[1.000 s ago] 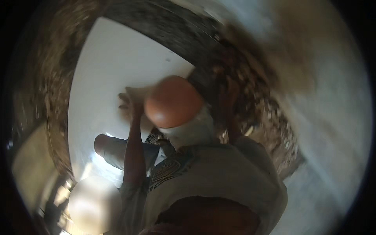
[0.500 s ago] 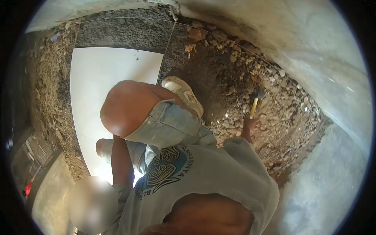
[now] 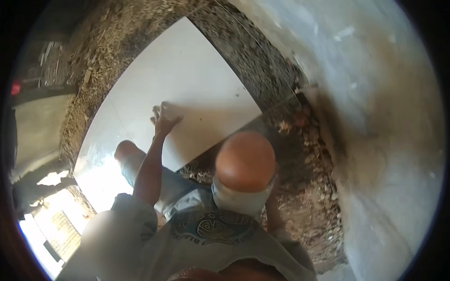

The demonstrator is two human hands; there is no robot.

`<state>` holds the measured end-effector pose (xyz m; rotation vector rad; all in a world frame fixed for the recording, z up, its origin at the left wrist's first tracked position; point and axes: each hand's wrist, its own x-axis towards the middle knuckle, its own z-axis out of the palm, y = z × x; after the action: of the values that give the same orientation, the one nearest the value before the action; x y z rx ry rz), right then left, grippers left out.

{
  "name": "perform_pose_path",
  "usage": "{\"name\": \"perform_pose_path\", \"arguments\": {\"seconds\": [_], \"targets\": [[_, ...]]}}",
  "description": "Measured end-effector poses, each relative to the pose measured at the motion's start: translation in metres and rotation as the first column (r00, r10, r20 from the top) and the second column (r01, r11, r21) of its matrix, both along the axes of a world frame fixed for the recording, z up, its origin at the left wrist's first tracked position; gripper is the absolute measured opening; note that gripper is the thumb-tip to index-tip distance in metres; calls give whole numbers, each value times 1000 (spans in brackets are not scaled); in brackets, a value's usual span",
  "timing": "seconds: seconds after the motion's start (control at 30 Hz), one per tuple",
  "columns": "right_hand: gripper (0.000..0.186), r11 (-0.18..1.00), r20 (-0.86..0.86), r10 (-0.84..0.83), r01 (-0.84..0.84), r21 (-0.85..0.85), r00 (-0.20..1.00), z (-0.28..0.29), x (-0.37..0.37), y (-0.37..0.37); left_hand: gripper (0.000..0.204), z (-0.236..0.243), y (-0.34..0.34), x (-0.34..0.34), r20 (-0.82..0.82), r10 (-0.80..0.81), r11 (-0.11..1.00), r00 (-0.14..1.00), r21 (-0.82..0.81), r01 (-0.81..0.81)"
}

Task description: The recorder is applying cement adhesive to a tile and then placing it on a prepared floor surface.

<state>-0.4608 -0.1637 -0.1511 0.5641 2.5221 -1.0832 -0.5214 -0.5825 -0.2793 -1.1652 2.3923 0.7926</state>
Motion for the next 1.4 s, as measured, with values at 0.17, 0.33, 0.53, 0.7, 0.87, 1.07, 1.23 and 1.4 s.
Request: {"name": "perform_pose_path", "arguments": {"seconds": [0.17, 0.33, 0.53, 0.7, 0.87, 1.07, 1.23, 1.4], "targets": [[41, 720, -561, 515, -682, -127, 648, -67, -209, -143, 111, 0, -14, 12, -8, -23, 998, 1000, -59, 23], [49, 585, -738, 614, -789, 187, 281, -77, -333, -275, 98, -33, -12, 34, -352, -131, 975, 927, -217, 56], [48, 448, -337, 875, -846, 288, 349, -104, -328, -255, 93, 28, 7, 0, 19, -15, 1000, 1000, -11, 15], [49, 549, -377, 818, -784, 290, 433, -77, -286, -240, 79, 12, 121, 9, 40, 27, 996, 999, 84, -30], [47, 457, -233, 884, -854, 249, 405, -84, -295, -226, 63, -8, 149, 90, -112, 112, 994, 987, 30, -109], [48, 495, -209, 869, -800, 338, 449, -80, -288, -207, 51, -10, 142, 196, -136, 583, 733, 801, -337, -591], [48, 452, -240, 888, -838, 305, 392, -89, -285, -210, 90, -11, -16, 53, -50, -23, 919, 998, -393, 2], [49, 411, -280, 899, -869, 276, 336, -74, -293, -216, 82, -18, 39, 40, -248, 192, 884, 950, -376, -277]]}}
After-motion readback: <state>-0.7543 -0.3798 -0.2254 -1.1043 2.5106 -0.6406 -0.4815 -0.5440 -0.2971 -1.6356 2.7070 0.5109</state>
